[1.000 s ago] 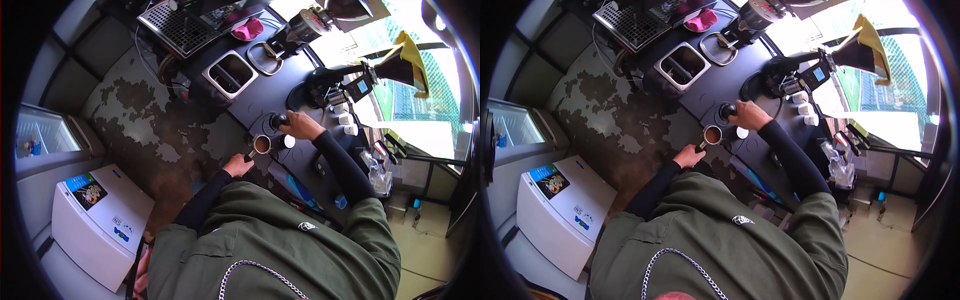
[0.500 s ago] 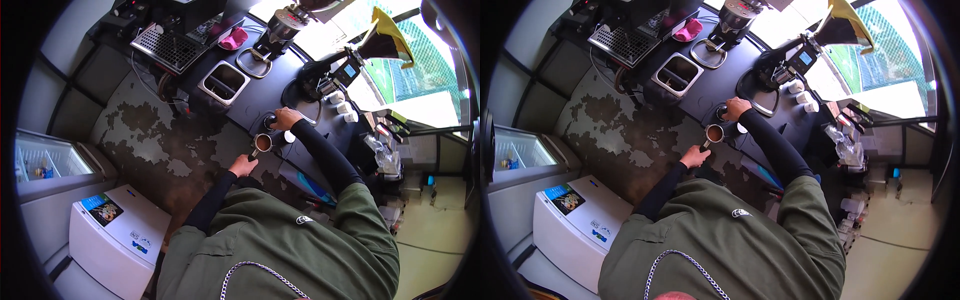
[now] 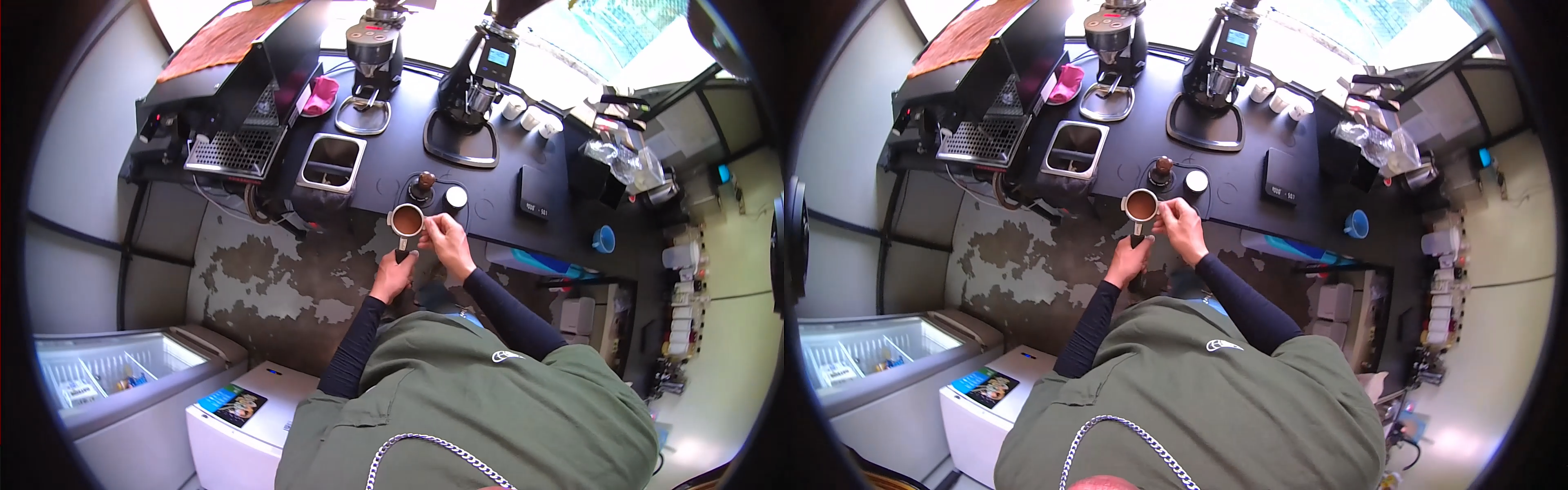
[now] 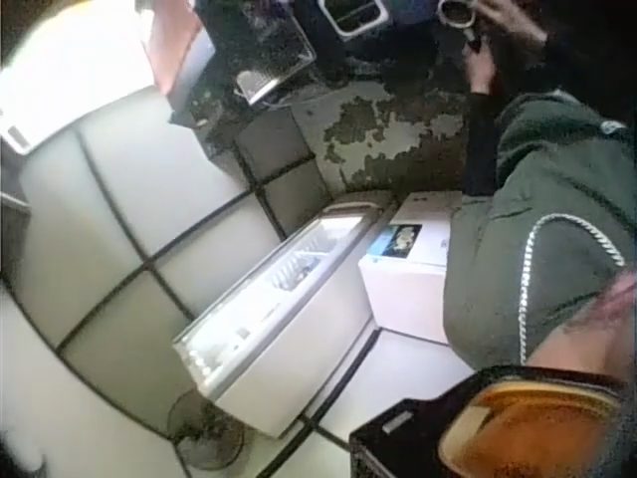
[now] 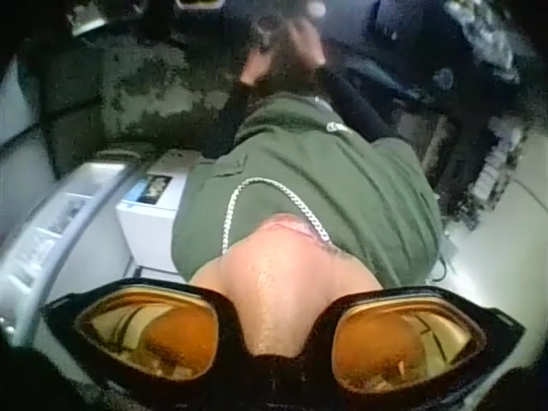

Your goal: Brewing coffee using an espresso machine, grinder, and scales.

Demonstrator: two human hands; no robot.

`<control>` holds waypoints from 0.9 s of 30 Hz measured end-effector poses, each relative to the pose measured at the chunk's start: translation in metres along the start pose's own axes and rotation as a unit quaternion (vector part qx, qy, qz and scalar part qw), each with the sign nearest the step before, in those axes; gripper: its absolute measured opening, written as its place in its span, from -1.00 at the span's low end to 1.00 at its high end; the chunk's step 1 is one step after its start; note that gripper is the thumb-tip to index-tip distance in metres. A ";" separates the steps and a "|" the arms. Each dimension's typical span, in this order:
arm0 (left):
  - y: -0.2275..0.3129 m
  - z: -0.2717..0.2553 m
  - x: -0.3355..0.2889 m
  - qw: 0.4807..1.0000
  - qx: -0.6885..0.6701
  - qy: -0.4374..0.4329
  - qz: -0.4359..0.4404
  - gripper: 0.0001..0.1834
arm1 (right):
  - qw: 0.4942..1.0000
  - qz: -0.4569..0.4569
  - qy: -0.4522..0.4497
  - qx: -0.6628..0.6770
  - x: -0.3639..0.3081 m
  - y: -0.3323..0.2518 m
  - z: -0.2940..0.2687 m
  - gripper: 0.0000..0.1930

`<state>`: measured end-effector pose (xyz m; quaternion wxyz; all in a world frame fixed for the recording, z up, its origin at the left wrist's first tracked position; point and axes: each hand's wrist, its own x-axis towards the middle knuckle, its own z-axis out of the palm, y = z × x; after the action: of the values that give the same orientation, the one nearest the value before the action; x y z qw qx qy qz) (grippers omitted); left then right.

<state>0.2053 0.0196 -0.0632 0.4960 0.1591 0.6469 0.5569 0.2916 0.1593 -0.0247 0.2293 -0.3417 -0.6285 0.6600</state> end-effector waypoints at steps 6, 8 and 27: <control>0.012 0.002 -0.023 0.996 0.017 -0.056 -0.065 -0.71 | 0.962 -0.121 0.041 -0.240 -0.023 -0.030 -0.046 -0.54; 0.017 -0.003 -0.028 0.988 0.108 -0.101 -0.040 -0.71 | 0.957 -0.171 -0.029 -0.233 -0.007 -0.039 -0.063 -0.67; 0.085 0.066 -0.090 0.883 0.339 -0.322 -0.049 -0.63 | 0.819 -0.235 -0.428 -0.301 -0.041 -0.114 -0.140 -0.84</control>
<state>0.2713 0.0164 0.0613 0.6199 0.4560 0.6076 0.1967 0.4080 0.2351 0.0979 -0.0285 0.0815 -0.8919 0.4440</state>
